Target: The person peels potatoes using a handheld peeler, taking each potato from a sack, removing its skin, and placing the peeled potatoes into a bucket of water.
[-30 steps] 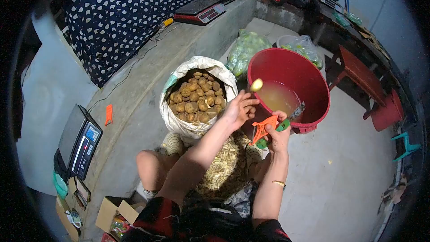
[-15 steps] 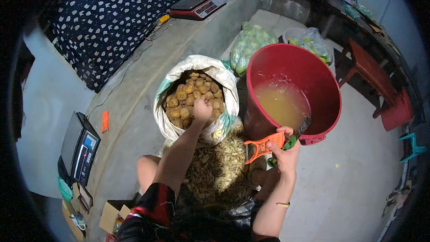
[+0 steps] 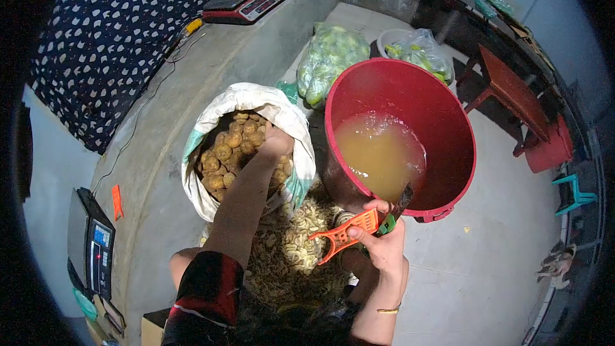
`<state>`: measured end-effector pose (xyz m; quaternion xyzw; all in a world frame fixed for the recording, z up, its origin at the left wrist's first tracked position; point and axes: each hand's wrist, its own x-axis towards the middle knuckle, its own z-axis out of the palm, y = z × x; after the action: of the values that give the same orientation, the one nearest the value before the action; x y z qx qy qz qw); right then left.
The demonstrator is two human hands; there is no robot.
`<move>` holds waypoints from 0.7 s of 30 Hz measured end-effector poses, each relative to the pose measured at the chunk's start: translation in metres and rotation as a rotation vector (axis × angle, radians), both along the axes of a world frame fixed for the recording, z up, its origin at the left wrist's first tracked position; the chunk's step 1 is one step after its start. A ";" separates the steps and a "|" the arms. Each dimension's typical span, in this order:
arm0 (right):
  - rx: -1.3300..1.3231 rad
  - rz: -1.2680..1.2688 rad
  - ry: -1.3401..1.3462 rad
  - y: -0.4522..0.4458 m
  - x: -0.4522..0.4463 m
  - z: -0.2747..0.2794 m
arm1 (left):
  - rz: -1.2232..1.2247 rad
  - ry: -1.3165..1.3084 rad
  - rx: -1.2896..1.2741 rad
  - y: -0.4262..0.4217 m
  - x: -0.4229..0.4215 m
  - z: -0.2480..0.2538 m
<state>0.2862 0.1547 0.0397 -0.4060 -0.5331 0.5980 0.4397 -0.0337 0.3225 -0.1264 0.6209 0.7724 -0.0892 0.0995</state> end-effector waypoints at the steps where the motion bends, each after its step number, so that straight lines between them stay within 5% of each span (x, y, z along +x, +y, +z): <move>1: -0.009 0.006 0.015 0.000 -0.001 0.001 | -0.052 0.073 0.074 0.003 0.002 -0.002; 6: -0.005 -0.010 -0.023 0.000 -0.001 0.001 | -0.088 0.084 0.040 0.005 0.002 -0.015; 8: -0.009 0.000 0.005 -0.002 -0.001 0.003 | -0.092 0.119 -0.281 0.003 0.005 0.002; 14: 0.007 -0.011 -0.009 -0.003 0.003 0.003 | -0.076 0.102 -0.202 -0.006 0.012 0.023; 21: -0.022 -0.003 -0.008 0.000 0.007 -0.003 | -0.011 0.203 -0.157 0.010 0.008 -0.030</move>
<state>0.2935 0.1546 0.0367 -0.4141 -0.5277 0.6017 0.4337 -0.0260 0.3323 -0.1565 0.6032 0.7657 -0.2122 0.0686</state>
